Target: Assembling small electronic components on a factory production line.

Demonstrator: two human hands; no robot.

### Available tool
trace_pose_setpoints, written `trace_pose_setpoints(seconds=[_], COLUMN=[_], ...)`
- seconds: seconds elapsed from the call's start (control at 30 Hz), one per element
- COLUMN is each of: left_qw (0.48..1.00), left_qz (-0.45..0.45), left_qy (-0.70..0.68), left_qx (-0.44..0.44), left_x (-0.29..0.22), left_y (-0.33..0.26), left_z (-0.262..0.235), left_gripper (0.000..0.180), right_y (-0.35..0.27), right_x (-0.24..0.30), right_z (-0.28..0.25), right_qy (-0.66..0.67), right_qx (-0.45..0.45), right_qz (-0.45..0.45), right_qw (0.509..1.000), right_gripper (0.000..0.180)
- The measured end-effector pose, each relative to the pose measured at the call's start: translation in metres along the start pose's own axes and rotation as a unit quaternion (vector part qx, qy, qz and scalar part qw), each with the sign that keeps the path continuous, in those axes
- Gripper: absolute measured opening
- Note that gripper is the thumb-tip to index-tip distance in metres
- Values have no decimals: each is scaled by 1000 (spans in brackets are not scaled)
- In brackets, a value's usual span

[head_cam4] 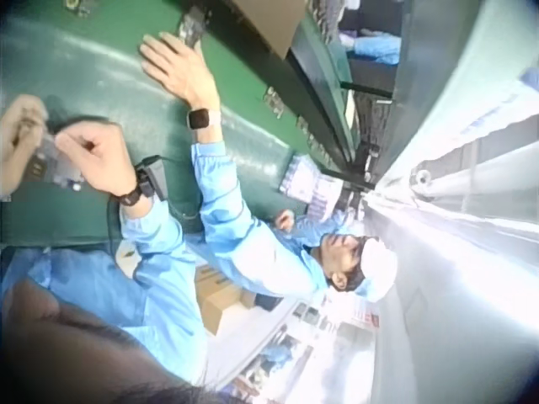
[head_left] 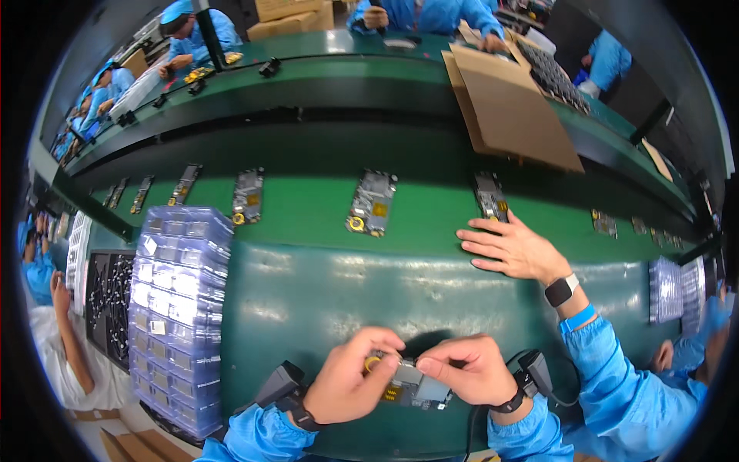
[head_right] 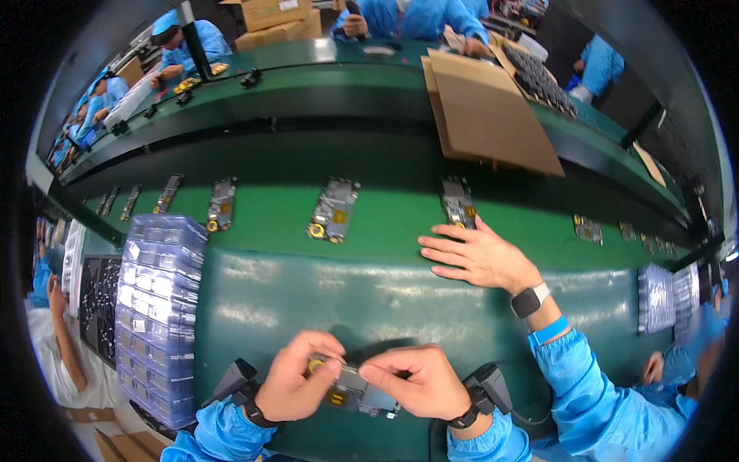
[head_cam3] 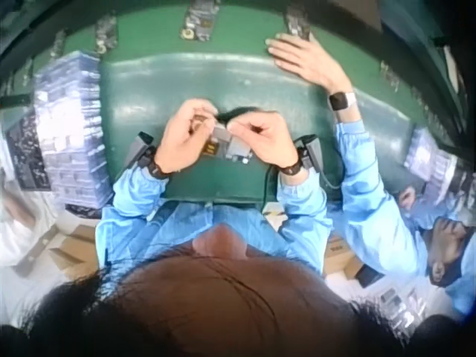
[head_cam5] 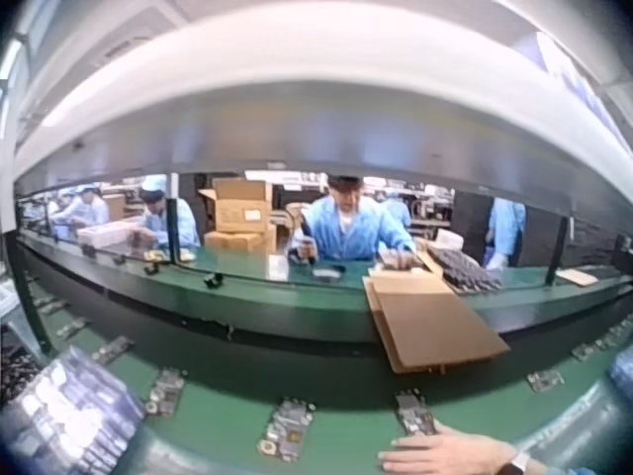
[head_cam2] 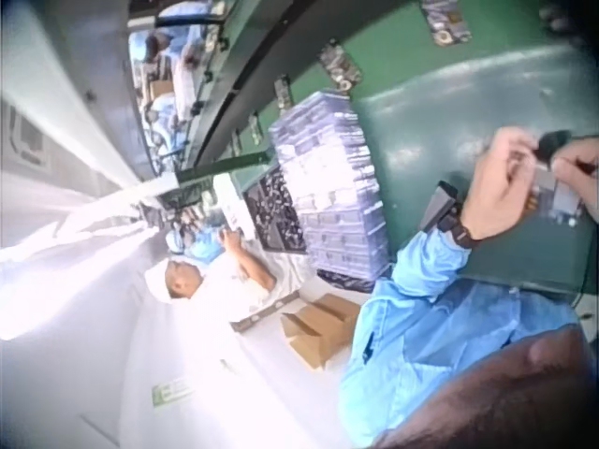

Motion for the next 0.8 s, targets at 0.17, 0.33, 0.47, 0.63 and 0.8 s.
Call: trace_pose_setpoints(seconds=[0.17,0.33,0.47,0.63,0.8], left_qw=[990,992,951,935,936], left_qz=[45,29,2,32,10], left_qy=[115,-44,-60,-54,-29], left_qx=[-70,-116,-303,-350,-350], left_x=[16,42,37,58,76], left_y=[0,14,23,34,38], left_z=[-6,-18,-44,-32,-30], left_gripper=[27,44,49,56,58], right_y=[12,28,104,243,266], right_x=[16,14,33,40,51], right_z=[28,40,26,36,80], right_qy=[-293,-459,-428,-503,-525], right_qx=[4,85,-50,8,-51], right_qz=[-164,-227,-140,-221,-340], right_qw=[942,855,892,836,778], right_gripper=[52,78,80,92,79])
Point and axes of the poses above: each hand's wrist, its own y-axis towards the middle knuckle, its own z-axis out of the palm, x = y × z, the point moved 4 cm from there along y, towards the middle knuckle, and after that the axes turned 15 degrees about y, right-handed, at the moved point
